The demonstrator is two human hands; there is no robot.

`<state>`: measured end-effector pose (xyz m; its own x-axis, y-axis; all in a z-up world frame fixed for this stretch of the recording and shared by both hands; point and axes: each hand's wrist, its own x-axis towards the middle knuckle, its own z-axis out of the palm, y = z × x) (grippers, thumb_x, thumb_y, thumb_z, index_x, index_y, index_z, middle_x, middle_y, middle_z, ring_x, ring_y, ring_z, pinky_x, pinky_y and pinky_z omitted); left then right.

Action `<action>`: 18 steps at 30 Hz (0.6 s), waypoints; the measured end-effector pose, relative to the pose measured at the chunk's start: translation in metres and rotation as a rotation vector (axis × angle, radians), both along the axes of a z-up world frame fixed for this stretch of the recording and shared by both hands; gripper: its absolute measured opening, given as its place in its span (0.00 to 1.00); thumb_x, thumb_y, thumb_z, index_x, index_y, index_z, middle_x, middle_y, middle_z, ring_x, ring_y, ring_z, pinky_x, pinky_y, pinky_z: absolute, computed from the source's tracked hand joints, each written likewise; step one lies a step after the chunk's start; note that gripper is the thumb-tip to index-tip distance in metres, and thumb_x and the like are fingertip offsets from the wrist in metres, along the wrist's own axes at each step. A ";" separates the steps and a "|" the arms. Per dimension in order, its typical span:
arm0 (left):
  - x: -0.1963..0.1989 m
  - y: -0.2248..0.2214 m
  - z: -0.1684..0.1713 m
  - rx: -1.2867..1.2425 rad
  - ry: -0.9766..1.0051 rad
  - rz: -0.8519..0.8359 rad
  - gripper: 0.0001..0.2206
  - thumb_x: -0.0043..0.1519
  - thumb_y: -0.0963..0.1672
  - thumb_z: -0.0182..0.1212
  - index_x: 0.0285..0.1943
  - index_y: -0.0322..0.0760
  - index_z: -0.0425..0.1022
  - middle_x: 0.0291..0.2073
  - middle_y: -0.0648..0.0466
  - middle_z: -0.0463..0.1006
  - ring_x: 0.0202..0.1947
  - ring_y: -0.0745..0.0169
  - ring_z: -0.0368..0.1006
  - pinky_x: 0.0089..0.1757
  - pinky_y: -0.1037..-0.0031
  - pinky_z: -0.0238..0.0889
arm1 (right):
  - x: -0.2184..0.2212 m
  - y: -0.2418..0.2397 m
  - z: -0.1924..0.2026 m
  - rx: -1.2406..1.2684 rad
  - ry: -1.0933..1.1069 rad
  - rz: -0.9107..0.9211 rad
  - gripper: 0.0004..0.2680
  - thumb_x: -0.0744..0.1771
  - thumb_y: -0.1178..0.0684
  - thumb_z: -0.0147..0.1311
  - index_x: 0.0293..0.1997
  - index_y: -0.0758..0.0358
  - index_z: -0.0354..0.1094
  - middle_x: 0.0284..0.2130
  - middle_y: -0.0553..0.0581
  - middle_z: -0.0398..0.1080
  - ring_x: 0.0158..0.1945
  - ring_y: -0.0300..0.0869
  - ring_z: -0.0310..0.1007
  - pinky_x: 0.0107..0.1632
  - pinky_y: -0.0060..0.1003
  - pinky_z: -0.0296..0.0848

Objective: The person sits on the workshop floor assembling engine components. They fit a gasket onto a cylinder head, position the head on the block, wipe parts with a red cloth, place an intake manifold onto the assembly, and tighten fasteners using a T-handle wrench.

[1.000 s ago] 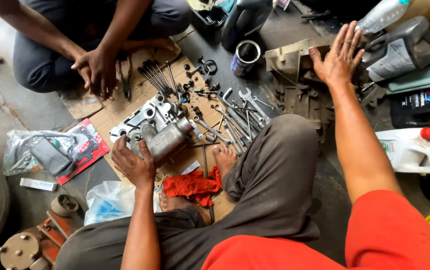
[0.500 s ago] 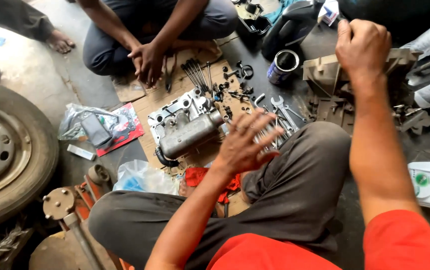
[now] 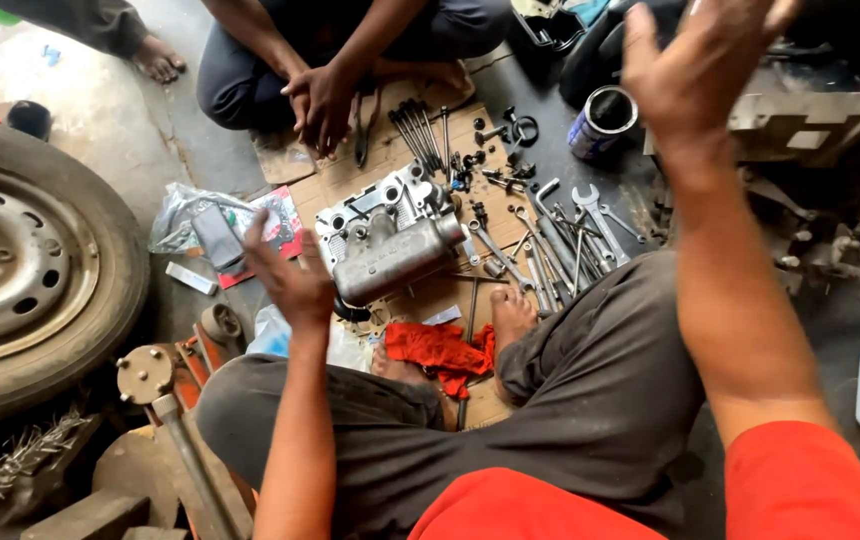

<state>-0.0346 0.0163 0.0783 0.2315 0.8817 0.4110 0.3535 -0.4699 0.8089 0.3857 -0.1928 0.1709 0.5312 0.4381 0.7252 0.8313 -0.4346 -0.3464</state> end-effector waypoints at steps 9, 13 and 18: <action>0.014 -0.031 -0.081 0.241 0.567 -0.116 0.34 0.66 0.55 0.60 0.75 0.35 0.56 0.68 0.40 0.64 0.69 0.37 0.60 0.63 0.52 0.51 | -0.021 0.047 -0.030 -1.031 0.581 0.442 0.25 0.66 0.34 0.56 0.70 0.50 0.61 0.62 0.58 0.69 0.62 0.54 0.70 0.62 0.51 0.67; 0.011 -0.028 -0.103 0.127 0.607 -0.028 0.27 0.67 0.56 0.56 0.68 0.35 0.67 0.60 0.43 0.72 0.63 0.40 0.66 0.61 0.53 0.54 | 0.014 0.034 -0.055 -1.025 0.828 0.431 0.25 0.65 0.36 0.55 0.69 0.52 0.62 0.57 0.58 0.73 0.56 0.52 0.75 0.58 0.47 0.72; 0.018 -0.019 -0.104 0.091 0.602 -0.030 0.22 0.67 0.54 0.55 0.60 0.37 0.75 0.54 0.44 0.77 0.58 0.42 0.71 0.58 0.54 0.59 | 0.034 0.015 -0.074 -0.809 0.914 0.401 0.22 0.67 0.40 0.55 0.67 0.58 0.65 0.53 0.63 0.75 0.54 0.51 0.77 0.56 0.44 0.74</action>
